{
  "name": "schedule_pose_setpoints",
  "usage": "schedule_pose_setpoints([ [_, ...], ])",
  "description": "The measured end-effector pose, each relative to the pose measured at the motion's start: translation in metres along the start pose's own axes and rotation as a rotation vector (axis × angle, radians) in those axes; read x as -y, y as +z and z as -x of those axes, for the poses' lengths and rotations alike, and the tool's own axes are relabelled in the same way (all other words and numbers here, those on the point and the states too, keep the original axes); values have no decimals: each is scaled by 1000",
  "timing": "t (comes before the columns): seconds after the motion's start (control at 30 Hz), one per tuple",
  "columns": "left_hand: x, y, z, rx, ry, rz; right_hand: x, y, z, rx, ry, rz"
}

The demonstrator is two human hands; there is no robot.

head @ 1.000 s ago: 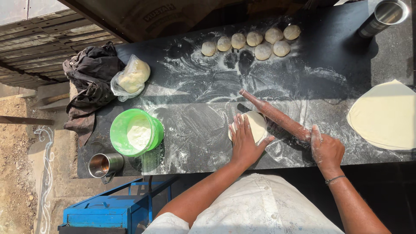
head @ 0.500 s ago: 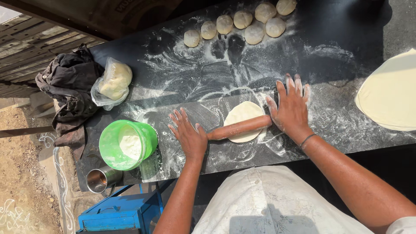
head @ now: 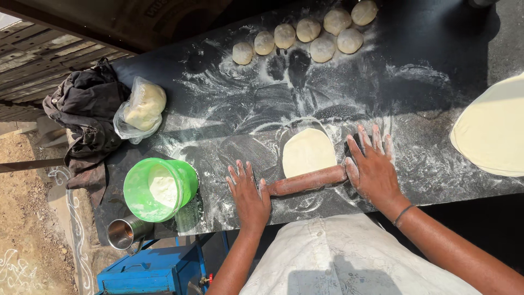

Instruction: The person rolls dough balls into thin round flatbreads on a floured black stone counter using a wooden rolling pin. They dip each ball in flour from a green bowl, roll it flat, reposition and turn the dough while rolling, and set the finished disc aside with a stack of completed flatbreads.

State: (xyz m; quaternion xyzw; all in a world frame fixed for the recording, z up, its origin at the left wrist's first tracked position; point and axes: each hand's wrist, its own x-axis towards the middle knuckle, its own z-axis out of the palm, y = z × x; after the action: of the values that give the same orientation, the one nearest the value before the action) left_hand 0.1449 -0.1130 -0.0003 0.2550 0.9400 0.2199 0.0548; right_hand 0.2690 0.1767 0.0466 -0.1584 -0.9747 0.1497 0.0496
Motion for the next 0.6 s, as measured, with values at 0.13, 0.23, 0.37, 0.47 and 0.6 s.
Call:
schedule_pose_setpoints([
  [0.13,10,8,-63,-47,-35,10,-9,9,-65,24,109,65],
  [0.23,17,10,-149,-57,-208,-95,-16,15,-150,-142,84,-51],
  [0.37,15,11,-176,-256,-130,-119,-10,3,-175,-200,-9,2],
  [0.47,2,12,-109,-228,-22,-23,-5,-7,-111,-132,-39,45],
  [0.6,-19,4,-8,-160,133,64,-7,-8,5,-24,-109,30],
])
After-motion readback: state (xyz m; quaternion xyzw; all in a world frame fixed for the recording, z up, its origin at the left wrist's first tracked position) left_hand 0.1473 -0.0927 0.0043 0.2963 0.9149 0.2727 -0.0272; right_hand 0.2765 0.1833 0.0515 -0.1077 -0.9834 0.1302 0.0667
